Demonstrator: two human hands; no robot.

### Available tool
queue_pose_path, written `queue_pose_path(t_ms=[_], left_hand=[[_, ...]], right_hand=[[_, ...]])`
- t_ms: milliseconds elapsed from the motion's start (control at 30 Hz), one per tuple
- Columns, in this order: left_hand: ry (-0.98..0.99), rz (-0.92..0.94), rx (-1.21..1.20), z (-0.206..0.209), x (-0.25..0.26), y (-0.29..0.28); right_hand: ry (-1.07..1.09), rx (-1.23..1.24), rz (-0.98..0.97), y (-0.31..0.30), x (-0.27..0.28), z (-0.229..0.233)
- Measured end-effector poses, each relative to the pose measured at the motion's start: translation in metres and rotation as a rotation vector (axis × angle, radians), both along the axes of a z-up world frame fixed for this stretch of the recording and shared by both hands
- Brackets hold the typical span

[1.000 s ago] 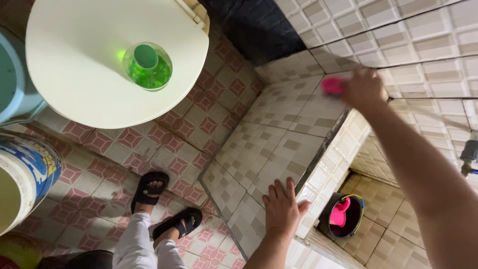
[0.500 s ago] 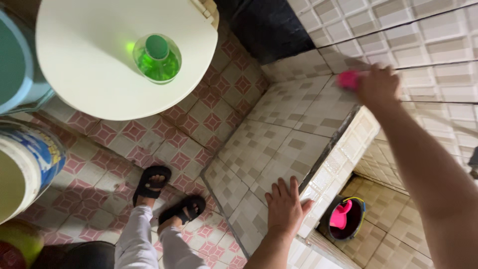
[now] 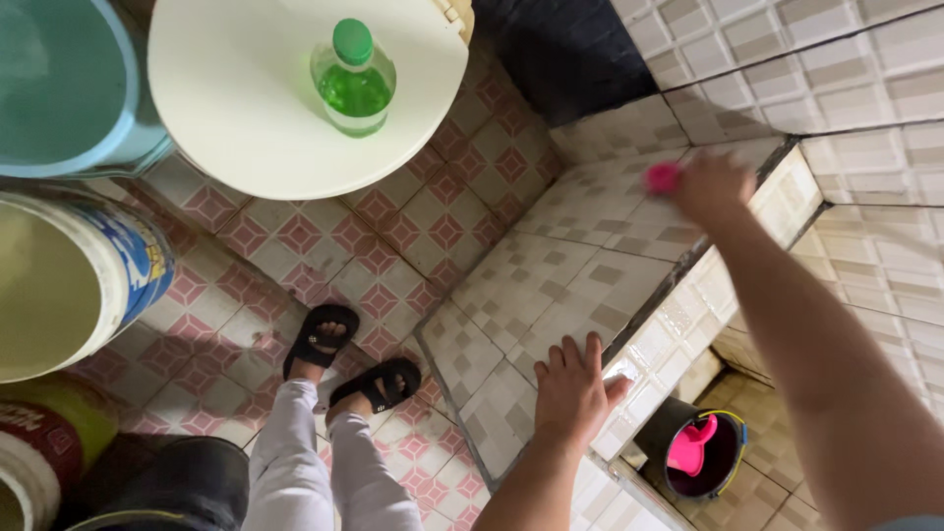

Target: The person scrubs tiled surfaces in a bathroom using a pink brush and water from a pink scoop. They repeatedly wet the brush and scrub the vertical and horizontal tiled areas, including the edges and corners of a built-in bench.

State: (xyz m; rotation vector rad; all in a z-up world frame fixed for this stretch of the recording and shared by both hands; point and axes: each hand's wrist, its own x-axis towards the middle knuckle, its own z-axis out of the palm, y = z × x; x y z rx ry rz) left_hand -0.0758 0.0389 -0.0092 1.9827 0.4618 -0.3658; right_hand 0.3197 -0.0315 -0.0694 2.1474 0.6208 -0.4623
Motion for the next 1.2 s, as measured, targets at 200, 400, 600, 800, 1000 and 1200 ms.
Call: queue_pose_path(t_ms=[200,400,600,800,1000,1200], left_hand=[[0.006,-0.053,0.059,0.003,-0.002,0.003],[-0.047,0.012,0.115,0.002,0.001,0.001],[0.005,-0.030,0.089,0.001,0.001,-0.002],[-0.046,0.040,0.130,-0.017,-0.002,-0.013],[-0.094,0.291,-0.008,-0.086,0.003,-0.006],[0.530,0.580,-1.146,-0.146,0.100,0.052]], right_hand=[[-0.159,0.013,0.116,0.007,-0.008,0.021],[0.336,-0.054,0.043,0.050,-0.136,0.006],[-0.110,0.047,0.107,0.037,-0.075,0.041],[0.066,0.004,0.125,0.047,-0.155,0.045],[0.109,0.260,-0.015,0.063,-0.226,0.087],[0.120,0.438,-0.232,0.081,-0.260,0.119]])
